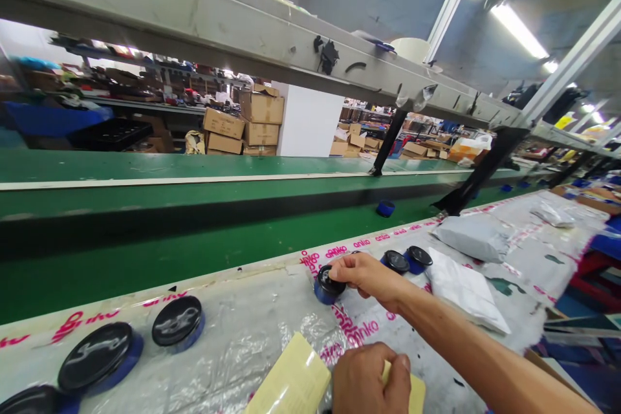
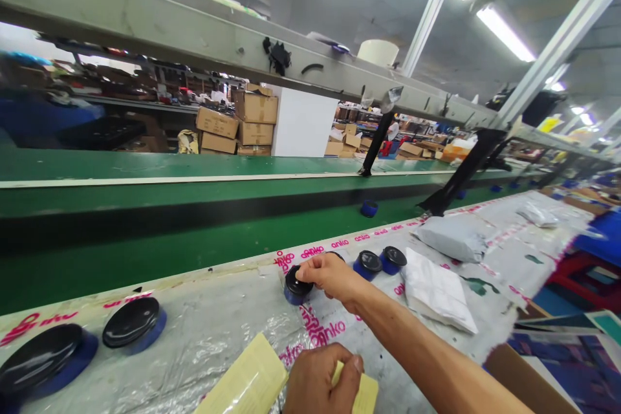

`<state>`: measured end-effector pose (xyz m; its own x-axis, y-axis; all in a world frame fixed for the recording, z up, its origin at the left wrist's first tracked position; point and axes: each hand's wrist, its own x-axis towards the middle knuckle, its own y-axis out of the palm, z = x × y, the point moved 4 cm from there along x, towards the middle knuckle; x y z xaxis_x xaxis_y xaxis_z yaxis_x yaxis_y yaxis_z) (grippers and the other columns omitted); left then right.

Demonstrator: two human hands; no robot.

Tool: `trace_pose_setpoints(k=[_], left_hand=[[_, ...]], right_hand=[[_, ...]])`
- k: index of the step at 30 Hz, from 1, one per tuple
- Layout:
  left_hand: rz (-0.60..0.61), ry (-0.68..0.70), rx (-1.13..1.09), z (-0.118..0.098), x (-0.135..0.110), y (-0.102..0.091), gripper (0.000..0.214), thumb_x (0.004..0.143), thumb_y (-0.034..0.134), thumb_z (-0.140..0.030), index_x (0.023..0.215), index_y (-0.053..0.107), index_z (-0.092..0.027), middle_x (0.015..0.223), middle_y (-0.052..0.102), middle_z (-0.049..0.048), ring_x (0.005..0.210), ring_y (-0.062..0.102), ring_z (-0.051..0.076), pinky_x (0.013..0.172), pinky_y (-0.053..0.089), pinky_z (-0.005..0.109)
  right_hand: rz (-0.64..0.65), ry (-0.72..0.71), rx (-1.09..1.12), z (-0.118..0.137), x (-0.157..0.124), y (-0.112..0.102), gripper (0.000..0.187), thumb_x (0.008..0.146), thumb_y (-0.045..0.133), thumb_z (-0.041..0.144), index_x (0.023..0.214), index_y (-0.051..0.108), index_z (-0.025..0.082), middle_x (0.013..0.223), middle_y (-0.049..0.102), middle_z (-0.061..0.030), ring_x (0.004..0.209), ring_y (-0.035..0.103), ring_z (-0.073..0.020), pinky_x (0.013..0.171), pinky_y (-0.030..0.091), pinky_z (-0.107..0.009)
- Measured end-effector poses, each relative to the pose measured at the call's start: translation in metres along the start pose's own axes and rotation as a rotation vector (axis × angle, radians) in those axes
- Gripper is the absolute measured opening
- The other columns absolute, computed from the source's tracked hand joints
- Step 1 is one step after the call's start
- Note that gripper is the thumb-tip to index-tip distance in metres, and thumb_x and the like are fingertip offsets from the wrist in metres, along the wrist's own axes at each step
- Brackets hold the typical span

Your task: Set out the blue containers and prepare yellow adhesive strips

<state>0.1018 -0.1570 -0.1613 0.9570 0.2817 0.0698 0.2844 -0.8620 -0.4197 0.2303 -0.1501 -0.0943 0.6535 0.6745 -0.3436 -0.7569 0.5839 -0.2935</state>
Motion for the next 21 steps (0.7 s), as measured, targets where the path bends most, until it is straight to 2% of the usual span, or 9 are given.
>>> trace_pose_setpoints(k=[6,10,14,17,21], left_hand=[[-0.011,-0.005,-0.004,0.000,-0.001,0.001,0.038,0.092,0.047,-0.040,0.081,0.079,-0.022,0.080,0.078,0.0088,0.071,0.070,0.027,0.062,0.035,0.035],[-0.009,0.004,-0.016,-0.001,0.000,0.000,0.038,0.093,0.047,-0.039,0.081,0.078,-0.022,0.080,0.078,0.0088,0.073,0.071,0.027,0.063,0.035,0.036],[0.000,0.004,-0.036,-0.002,0.000,-0.001,0.039,0.093,0.046,-0.039,0.081,0.078,-0.022,0.080,0.079,0.0085,0.072,0.071,0.026,0.063,0.037,0.035],[0.001,-0.009,-0.041,-0.002,0.000,-0.002,0.038,0.092,0.046,-0.039,0.081,0.079,-0.023,0.081,0.079,0.0078,0.072,0.072,0.026,0.062,0.037,0.035],[-0.005,-0.018,-0.029,-0.001,0.000,-0.001,0.038,0.092,0.046,-0.040,0.080,0.079,-0.023,0.080,0.079,0.0083,0.075,0.072,0.027,0.063,0.038,0.035]], right_hand=[[-0.034,-0.011,-0.018,-0.001,0.001,0.002,0.033,0.066,0.072,0.050,0.065,0.057,0.021,0.051,0.033,0.0090,0.051,0.019,-0.0089,0.049,0.011,-0.028],[-0.087,-0.057,-0.032,-0.003,0.002,0.002,0.025,0.067,0.071,0.043,0.065,0.061,0.020,0.056,0.045,0.0057,0.055,0.031,-0.0104,0.052,0.022,-0.027],[-0.125,-0.126,-0.027,-0.009,0.006,0.002,0.023,0.068,0.072,0.040,0.065,0.064,0.019,0.064,0.058,0.0021,0.066,0.047,-0.0139,0.064,0.035,-0.028],[-0.157,-0.158,-0.019,-0.013,0.007,0.002,0.021,0.068,0.072,0.039,0.066,0.063,0.019,0.066,0.060,0.0012,0.069,0.050,-0.0153,0.069,0.039,-0.030],[-0.221,-0.181,-0.010,-0.015,0.008,0.003,0.020,0.067,0.071,0.036,0.070,0.059,0.020,0.071,0.060,0.0011,0.070,0.052,-0.0152,0.068,0.040,-0.029]])
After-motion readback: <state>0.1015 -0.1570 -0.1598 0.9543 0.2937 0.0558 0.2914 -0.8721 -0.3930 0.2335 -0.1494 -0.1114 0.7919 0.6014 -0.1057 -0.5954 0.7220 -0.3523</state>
